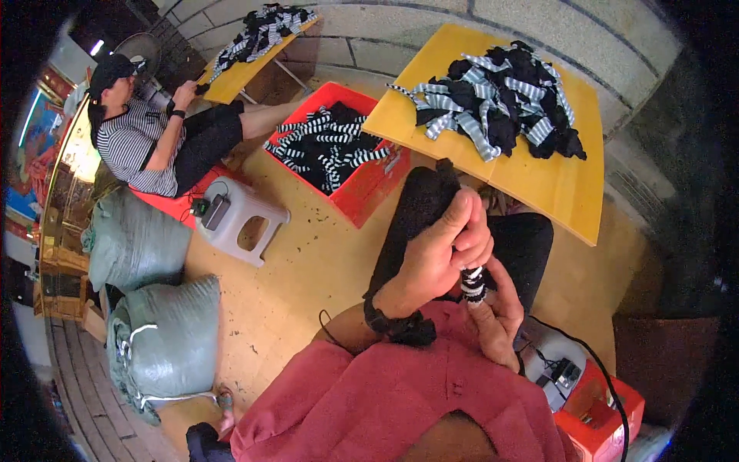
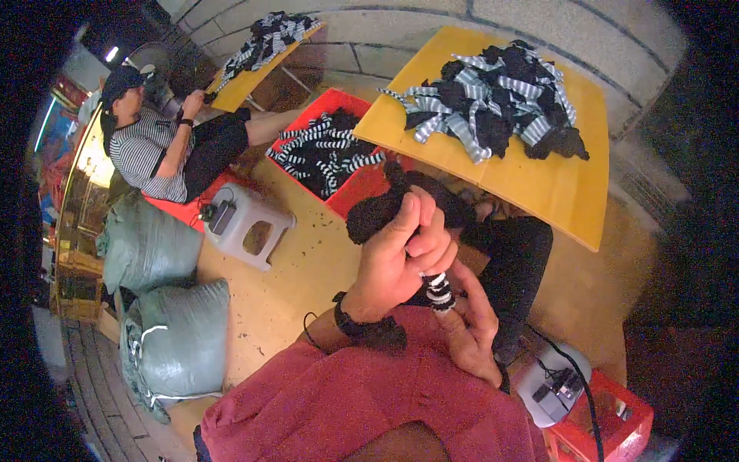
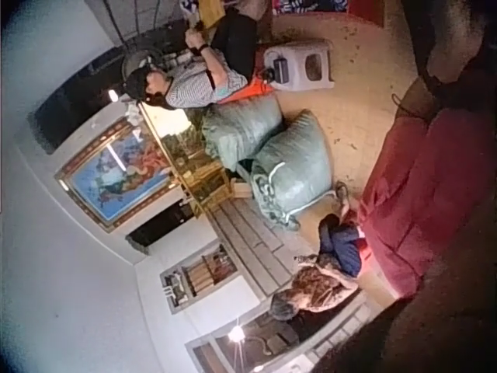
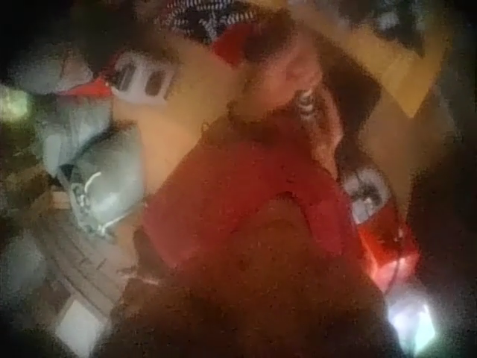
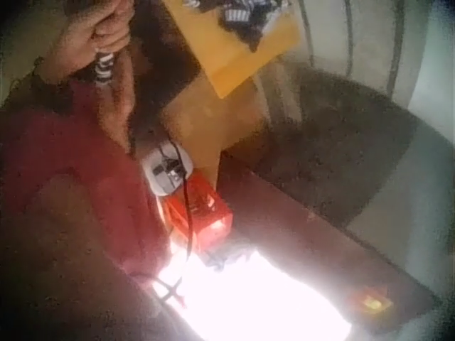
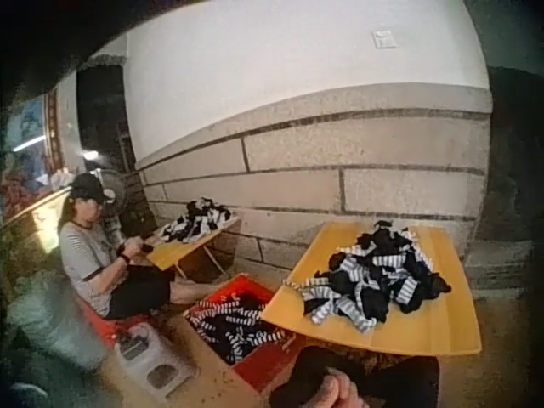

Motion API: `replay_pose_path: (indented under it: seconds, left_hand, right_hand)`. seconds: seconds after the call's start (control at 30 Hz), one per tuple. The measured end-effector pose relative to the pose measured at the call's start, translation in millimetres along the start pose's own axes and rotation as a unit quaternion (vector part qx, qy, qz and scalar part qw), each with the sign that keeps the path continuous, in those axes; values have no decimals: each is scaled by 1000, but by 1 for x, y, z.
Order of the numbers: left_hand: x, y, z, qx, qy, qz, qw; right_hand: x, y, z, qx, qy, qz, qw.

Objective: Turning striped fabric tubes right-side out using a thin metal rod tool.

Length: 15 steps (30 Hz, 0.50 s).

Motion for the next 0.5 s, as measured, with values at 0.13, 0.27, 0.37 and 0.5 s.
replay_pose_path:
  seconds: [0.13, 0.27, 0.37, 0.5]
  left_hand:
    - [0, 8, 6, -9, -4, 36, 999]
    - [4, -8, 6, 85, -22, -93, 992]
    - [3, -45, -11, 188, 43, -201, 960]
    - [-13, -58, -32, 176, 138, -254, 941]
  right_hand:
    - [-1, 4, 0, 107, 18, -1, 994]
    - [0, -7, -2, 97, 25, -27, 995]
    - [1, -10, 0, 25, 46, -53, 997]
    - [-7, -7, 0, 11, 50, -36, 998]
Point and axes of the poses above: each hand's wrist, its own x-axis towards the middle knuckle, its own y-axis out of the palm, z = x × y, the point moved 9 cm from there along x, towards the middle knuckle, and after that the axes turned 13 degrees about x, right-handed, at the moved point
